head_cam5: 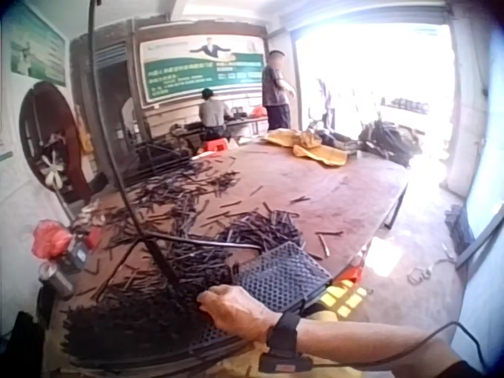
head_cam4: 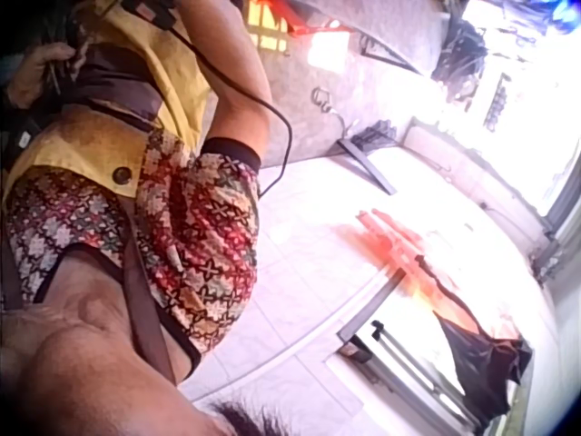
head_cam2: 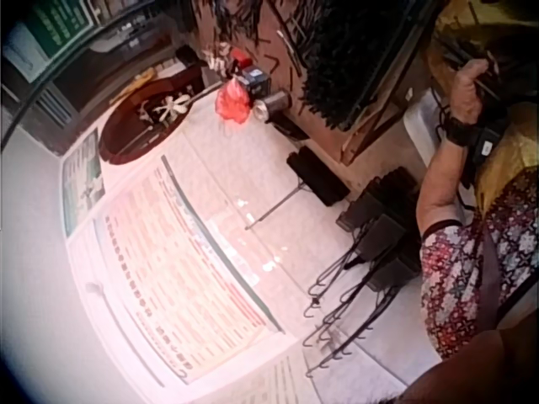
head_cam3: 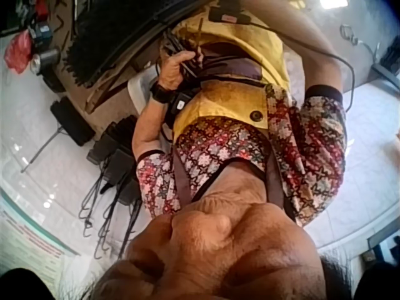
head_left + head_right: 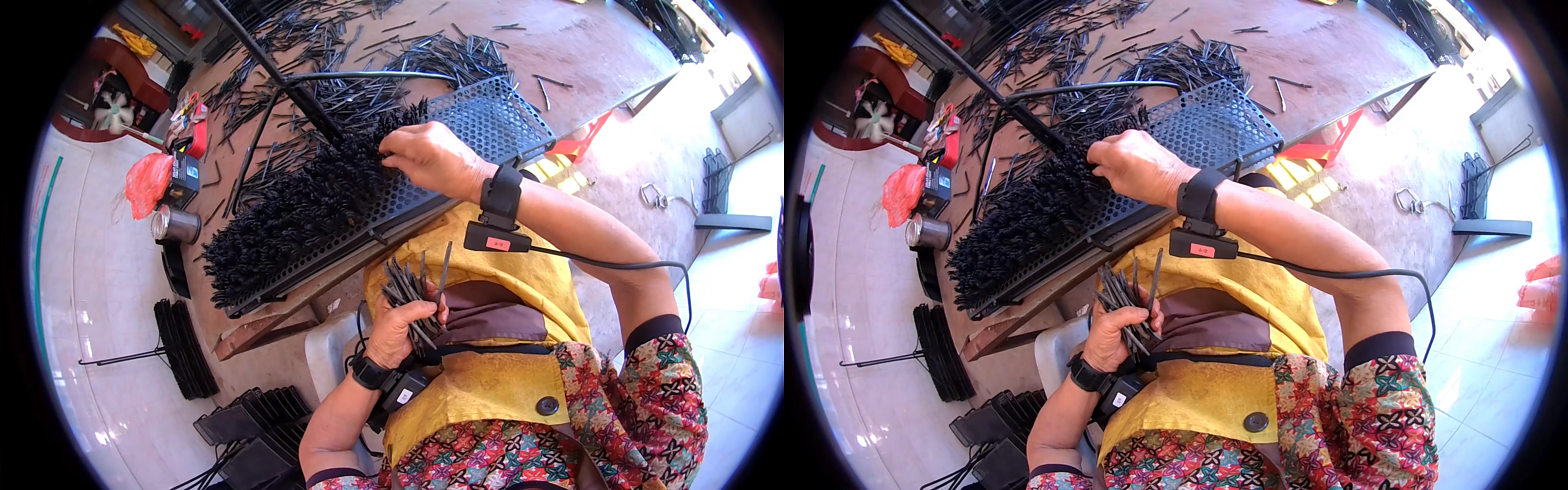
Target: The person picks up thin metal strips from a pile on a table and inserts them one by one into the holes of a perforated metal grate.
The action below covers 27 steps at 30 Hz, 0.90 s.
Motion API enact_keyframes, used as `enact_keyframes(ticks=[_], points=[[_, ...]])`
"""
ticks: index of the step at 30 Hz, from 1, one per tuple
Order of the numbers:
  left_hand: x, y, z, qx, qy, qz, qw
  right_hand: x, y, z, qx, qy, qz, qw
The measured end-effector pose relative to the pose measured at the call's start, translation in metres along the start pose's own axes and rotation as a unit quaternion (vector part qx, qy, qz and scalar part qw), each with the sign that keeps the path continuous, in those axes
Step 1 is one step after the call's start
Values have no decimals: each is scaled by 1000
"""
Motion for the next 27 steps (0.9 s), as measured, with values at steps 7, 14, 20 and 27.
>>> enact_keyframes(ticks=[7,14,20,27], points=[[0,0,-1,-3,-2,-4,1000,-1,22,-2,-71,-25,-148,986],[6,-1,-1,11,32,22,999,-4,-8,-26,49,-6,-112,992],[19,5,-4,30,85,69,993,-1,1,-108,29,396,327,858],[23,16,-4,7,111,128,986,-22,35,-136,-9,408,461,788]])
Point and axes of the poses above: each hand's wrist, its own z-axis towards the middle knuckle, its own y-axis out of the palm, x = y × z, the point moved 8 cm from there along z, towards the middle knuckle, and after that the axes turned 7 degrees about z, right-handed, at the moved point
